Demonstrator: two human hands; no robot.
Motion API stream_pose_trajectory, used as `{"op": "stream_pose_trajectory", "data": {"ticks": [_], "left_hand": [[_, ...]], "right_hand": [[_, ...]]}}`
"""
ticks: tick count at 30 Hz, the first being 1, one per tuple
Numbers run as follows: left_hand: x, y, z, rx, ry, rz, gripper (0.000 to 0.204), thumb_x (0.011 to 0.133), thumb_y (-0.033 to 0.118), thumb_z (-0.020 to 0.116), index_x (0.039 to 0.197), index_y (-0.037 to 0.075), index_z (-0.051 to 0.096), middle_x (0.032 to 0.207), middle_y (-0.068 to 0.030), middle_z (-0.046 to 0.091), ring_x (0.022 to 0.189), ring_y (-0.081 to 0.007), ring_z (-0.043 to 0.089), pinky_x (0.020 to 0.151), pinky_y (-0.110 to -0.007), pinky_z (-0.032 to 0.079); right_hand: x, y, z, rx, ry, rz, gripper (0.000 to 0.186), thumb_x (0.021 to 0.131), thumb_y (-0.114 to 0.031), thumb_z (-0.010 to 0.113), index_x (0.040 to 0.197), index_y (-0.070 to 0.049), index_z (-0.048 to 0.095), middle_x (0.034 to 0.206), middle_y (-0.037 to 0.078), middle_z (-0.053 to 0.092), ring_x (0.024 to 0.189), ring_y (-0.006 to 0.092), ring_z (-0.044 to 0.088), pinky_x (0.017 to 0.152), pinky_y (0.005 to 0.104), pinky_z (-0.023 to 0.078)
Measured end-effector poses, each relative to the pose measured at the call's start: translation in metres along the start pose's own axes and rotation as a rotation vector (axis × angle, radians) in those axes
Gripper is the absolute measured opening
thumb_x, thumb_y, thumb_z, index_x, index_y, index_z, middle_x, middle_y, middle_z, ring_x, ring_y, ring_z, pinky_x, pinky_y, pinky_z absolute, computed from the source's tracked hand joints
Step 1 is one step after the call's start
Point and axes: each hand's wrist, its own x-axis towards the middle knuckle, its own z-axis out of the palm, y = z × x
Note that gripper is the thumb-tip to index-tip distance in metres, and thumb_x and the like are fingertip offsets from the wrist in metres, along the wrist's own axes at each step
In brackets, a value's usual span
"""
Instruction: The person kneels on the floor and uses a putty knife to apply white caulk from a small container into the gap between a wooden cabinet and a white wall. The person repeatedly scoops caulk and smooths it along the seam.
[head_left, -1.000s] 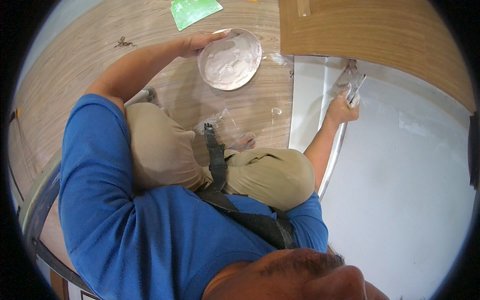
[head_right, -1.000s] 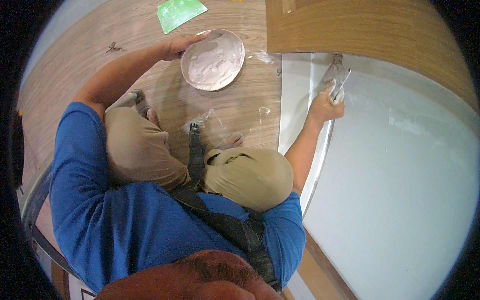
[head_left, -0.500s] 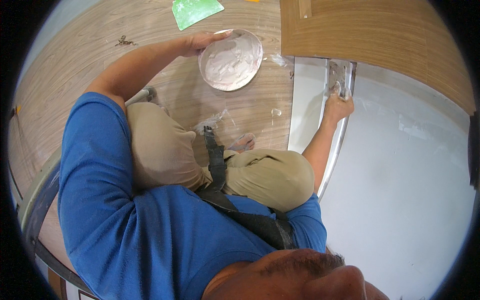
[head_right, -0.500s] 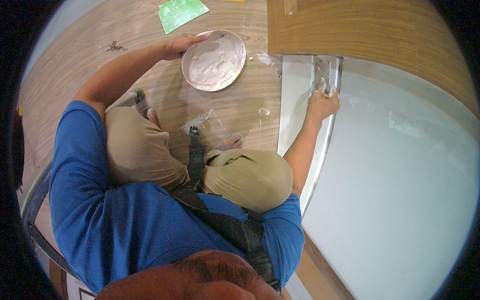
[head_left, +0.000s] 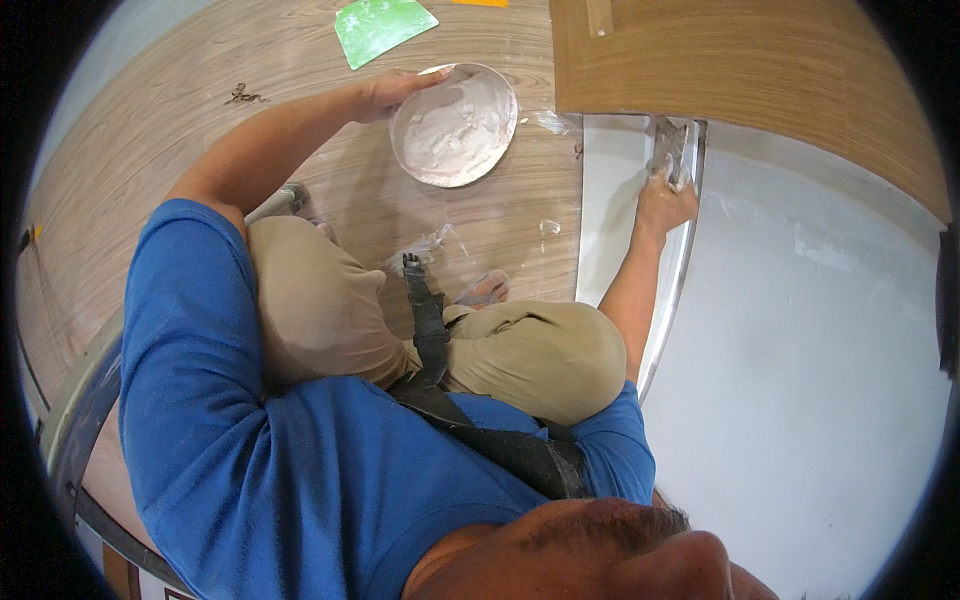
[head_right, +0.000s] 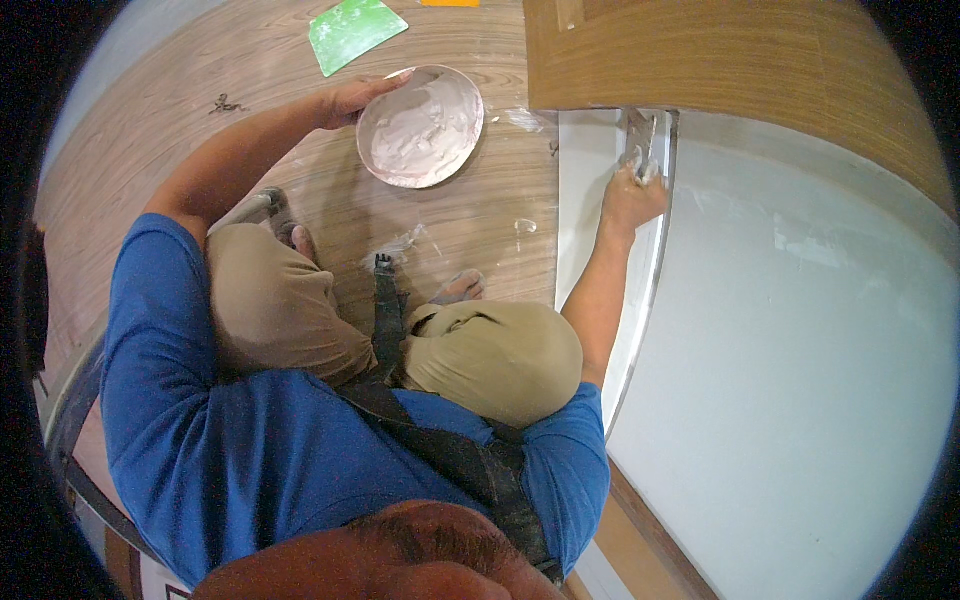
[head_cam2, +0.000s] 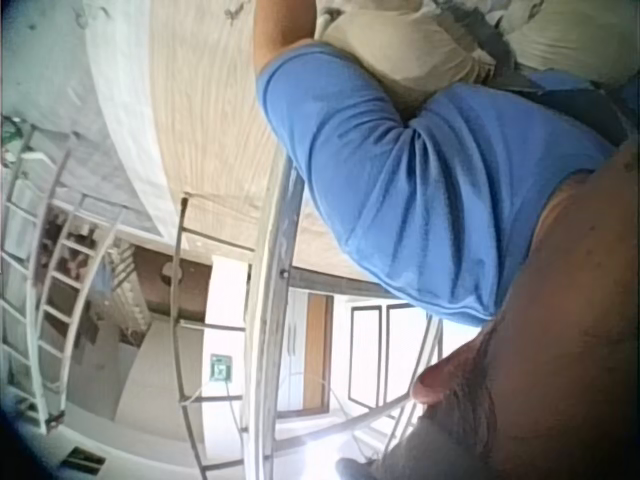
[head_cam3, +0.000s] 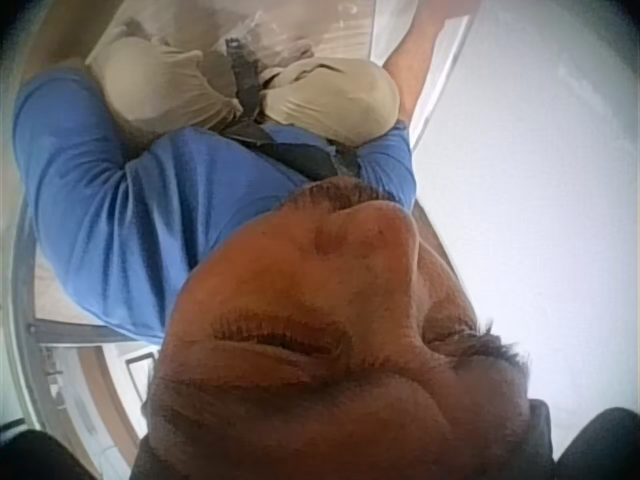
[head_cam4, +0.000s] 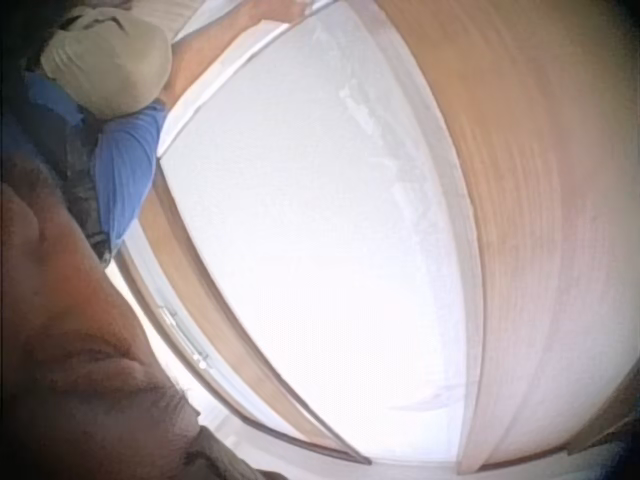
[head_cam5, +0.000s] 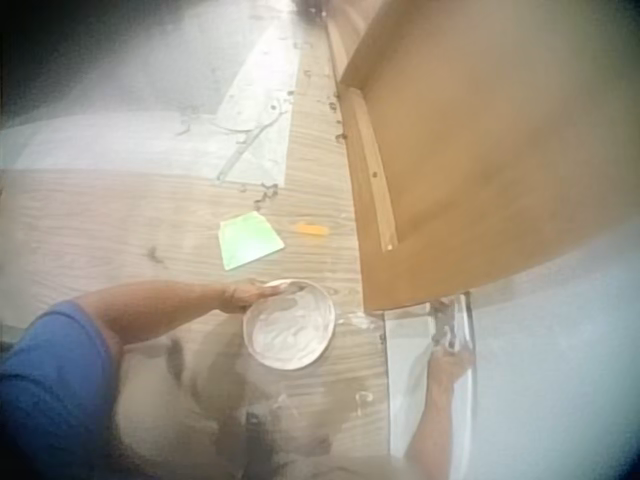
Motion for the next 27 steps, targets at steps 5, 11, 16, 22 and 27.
{"op": "stream_pose_trajectory", "data": {"ticks": [5,11,16,22,27], "left_hand": [[0.006,-0.008,-0.007,-0.008,0.029,-0.029,0.085,0.087,0.072,0.051,0.141,0.006,0.047,0.138,-0.0139,0.053,0.123,-0.0245,0.054,0.103,-0.037,0.045],[0.006,-0.005,-0.003,-0.015,0.005,-0.013,0.087,0.086,0.073,0.051,0.139,0.005,0.049,0.140,-0.0149,0.051,0.127,-0.0260,0.052,0.107,-0.038,0.041],[0.007,-0.003,-0.004,0.001,0.018,-0.022,0.079,0.091,0.068,0.048,0.144,0.009,0.043,0.139,-0.0121,0.052,0.123,-0.0223,0.054,0.103,-0.035,0.045],[0.000,0.003,0.001,-0.031,-0.013,-0.006,0.085,0.089,0.070,0.050,0.140,0.002,0.047,0.140,-0.0153,0.051,0.128,-0.0255,0.051,0.108,-0.037,0.040],[0.005,-0.006,-0.005,-0.035,0.013,-0.026,0.085,0.089,0.070,0.049,0.139,0.001,0.048,0.140,-0.0167,0.051,0.127,-0.0256,0.051,0.108,-0.038,0.040]], "right_hand": [[-0.009,-0.016,-0.018,0.032,0.208,-0.131,0.007,0.074,-0.003,0.072,0.072,0.000,0.066,0.065,0.017,0.064,0.058,0.0312,0.060,0.053,0.0409,0.045],[-0.012,-0.045,-0.044,0.360,0.195,0.372,0.013,0.083,-0.002,0.072,0.088,0.008,0.064,0.083,0.013,0.068,0.070,0.0191,0.062,0.065,0.0347,0.050],[-0.020,-0.029,-0.029,0.506,0.188,0.436,0.022,0.084,-0.003,0.073,0.098,0.010,0.062,0.094,0.015,0.068,0.079,0.0200,0.063,0.074,0.0337,0.050],[-0.027,-0.024,-0.005,0.653,0.086,0.512,0.036,0.086,0.001,0.069,0.117,0.010,0.054,0.109,0.016,0.064,0.090,0.0207,0.065,0.080,0.0334,0.052],[-0.026,-0.034,0.006,0.816,0.081,0.649,0.035,0.085,0.005,0.067,0.117,0.010,0.055,0.110,0.016,0.064,0.090,0.0184,0.064,0.071,0.0284,0.055]]}}
